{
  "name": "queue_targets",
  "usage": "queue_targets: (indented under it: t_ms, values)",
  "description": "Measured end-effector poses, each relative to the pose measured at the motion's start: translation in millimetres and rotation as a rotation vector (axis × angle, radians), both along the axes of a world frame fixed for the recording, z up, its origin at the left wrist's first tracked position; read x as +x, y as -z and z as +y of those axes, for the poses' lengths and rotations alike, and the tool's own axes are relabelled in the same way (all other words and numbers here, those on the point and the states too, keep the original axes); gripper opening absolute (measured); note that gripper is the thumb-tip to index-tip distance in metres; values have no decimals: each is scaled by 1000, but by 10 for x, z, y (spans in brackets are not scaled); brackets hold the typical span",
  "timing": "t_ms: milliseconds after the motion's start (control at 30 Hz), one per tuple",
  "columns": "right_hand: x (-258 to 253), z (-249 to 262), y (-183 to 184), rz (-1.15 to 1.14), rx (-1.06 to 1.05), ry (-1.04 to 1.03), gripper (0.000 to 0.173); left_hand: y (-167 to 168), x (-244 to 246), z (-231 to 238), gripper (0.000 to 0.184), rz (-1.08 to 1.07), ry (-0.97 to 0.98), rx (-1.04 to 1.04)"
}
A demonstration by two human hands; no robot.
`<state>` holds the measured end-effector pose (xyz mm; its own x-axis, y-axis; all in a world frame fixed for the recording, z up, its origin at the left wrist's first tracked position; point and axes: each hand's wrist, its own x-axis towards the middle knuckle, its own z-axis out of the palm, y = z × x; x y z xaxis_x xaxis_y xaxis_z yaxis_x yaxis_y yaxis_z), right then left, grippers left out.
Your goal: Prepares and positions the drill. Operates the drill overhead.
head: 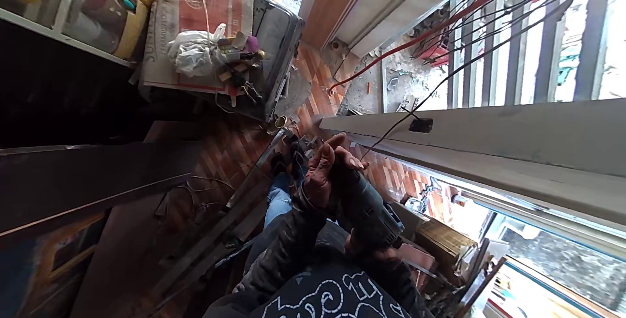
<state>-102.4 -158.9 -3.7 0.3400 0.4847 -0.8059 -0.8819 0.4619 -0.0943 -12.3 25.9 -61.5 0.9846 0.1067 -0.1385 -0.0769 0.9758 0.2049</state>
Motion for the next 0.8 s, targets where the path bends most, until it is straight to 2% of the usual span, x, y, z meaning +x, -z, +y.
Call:
queue_targets:
  t_ms: [33,67,100,167,200,233,267,300,333,367,400,433,567,700,800]
  values:
    - [162,183,-248,27,-159,-92,25,13,4,-8,34,-12,-8,-16]
    - [214,231,-330,-68,-126,-133,19,27,9,-15,34,-23,-13,-21]
    - [198,181,-266,-201,-12,-137,19,46,8,-17,35,-39,-11,-17]
    - [61,-64,234,-514,311,-89,30,87,8,-18,38,-68,-7,0]
    - [12,-151,423,-605,394,-84,36,105,11,-15,40,-88,-2,6]
    - [-14,-174,455,-607,387,-72,36,115,12,-10,42,-101,4,12]
    - [-11,-113,298,-508,265,-47,29,112,13,-7,43,-100,6,14]
    - [38,62,-15,-309,15,-11,20,100,16,-7,42,-86,1,13]
    - [79,145,-142,-214,-101,-11,18,90,17,-7,42,-74,-4,16]
    - [35,27,-1,-298,-4,-50,21,86,18,-4,42,-68,-6,19]
    - [-34,-201,354,-510,235,-120,29,89,16,0,42,-65,-6,23]
    - [-79,-331,581,-616,355,-136,36,90,16,3,42,-63,-6,31]
    - [-236,-581,777,-586,315,-148,45,85,10,17,42,-51,-14,60]
    - [-131,-476,627,-574,332,-149,43,78,34,17,42,-82,-26,26]
    - [279,-17,-107,-564,185,-216,30,83,47,7,45,-89,-26,31]
